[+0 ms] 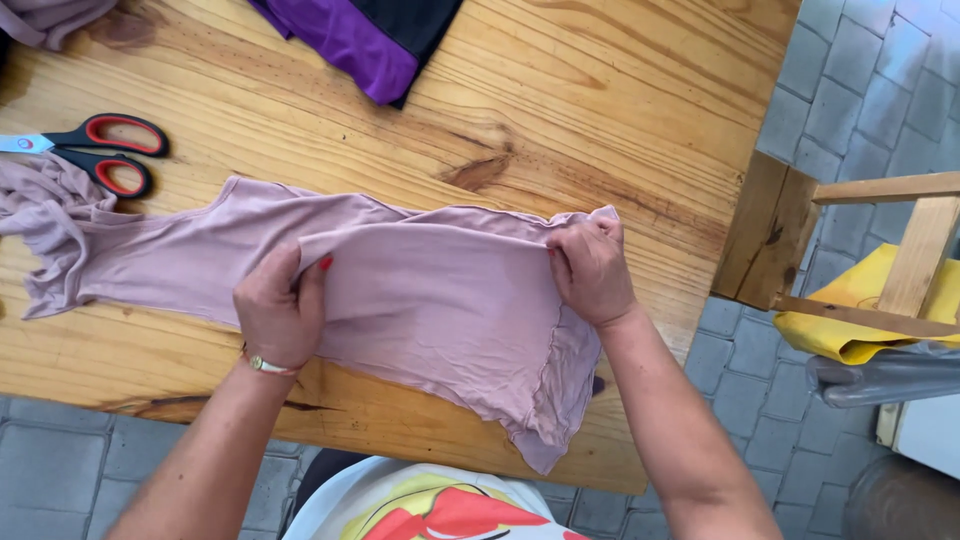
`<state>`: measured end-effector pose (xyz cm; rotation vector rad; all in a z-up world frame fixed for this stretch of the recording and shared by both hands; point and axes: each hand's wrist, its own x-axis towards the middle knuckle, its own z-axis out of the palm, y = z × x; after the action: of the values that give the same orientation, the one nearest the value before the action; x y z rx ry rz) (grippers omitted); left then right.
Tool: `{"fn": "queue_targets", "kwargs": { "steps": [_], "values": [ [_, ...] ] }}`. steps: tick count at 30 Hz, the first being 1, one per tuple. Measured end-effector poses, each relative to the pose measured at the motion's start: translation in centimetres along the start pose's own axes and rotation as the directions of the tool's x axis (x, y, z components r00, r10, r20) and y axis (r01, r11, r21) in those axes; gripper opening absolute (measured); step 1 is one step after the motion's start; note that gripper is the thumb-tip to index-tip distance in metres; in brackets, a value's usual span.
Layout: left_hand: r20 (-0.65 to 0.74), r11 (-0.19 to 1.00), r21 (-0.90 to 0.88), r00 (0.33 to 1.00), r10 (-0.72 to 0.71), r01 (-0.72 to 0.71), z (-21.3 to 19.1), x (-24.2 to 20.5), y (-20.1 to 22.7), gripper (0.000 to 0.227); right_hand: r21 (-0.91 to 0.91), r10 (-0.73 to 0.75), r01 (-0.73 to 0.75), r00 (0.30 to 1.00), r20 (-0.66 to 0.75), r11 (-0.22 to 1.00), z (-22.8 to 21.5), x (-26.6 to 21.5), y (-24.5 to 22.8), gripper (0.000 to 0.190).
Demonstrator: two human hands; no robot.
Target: The person folds a light pink garment on a wooden table and uses scissors to cut along the edges, removing excess fabric. The person then folds the garment again and continues cutting to trim the shape.
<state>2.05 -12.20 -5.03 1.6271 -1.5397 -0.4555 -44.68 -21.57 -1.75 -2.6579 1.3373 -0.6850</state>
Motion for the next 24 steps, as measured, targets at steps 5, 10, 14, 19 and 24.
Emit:
{"fn": "queue_targets", "kwargs": {
  "steps": [5, 10, 14, 19, 24],
  "values": [
    [-0.083, 1.0, 0.0, 0.996, -0.022, 0.022, -1.7, 0.0, 1.6, 0.012, 0.029, -0.043, 0.047, 0.991, -0.128, 0.998, -1.5, -1.0, 1.4, 0.001],
    [-0.081, 0.969, 0.23, 0.991, 0.105, -0.084, 1.8, 4.5, -1.2, 0.026, -0.102, -0.032, 0.024, 0.997, -0.074, 0.994, 1.7, 1.4, 4.2, 0.011],
    [0.061, 0.901, 0.431, 0.998, 0.01, -0.036, 4.9, 4.9, -4.8, 0.023, -0.104, 0.061, -0.056, 0.997, 0.043, 0.993, 3.7, 2.1, 3.9, 0.022],
    [0.079, 0.896, 0.444, 0.994, -0.072, 0.03, 4.2, 4.6, -4.0, 0.025, -0.034, 0.111, -0.11, 0.994, 0.019, 0.993, 2.5, 2.1, 3.6, 0.024],
    [0.071, 0.894, 0.448, 0.997, -0.038, 0.002, 2.9, 4.6, -2.4, 0.023, 0.028, 0.096, -0.096, 0.995, 0.018, 0.995, 2.5, 1.6, 3.9, 0.022]
  ]
}}
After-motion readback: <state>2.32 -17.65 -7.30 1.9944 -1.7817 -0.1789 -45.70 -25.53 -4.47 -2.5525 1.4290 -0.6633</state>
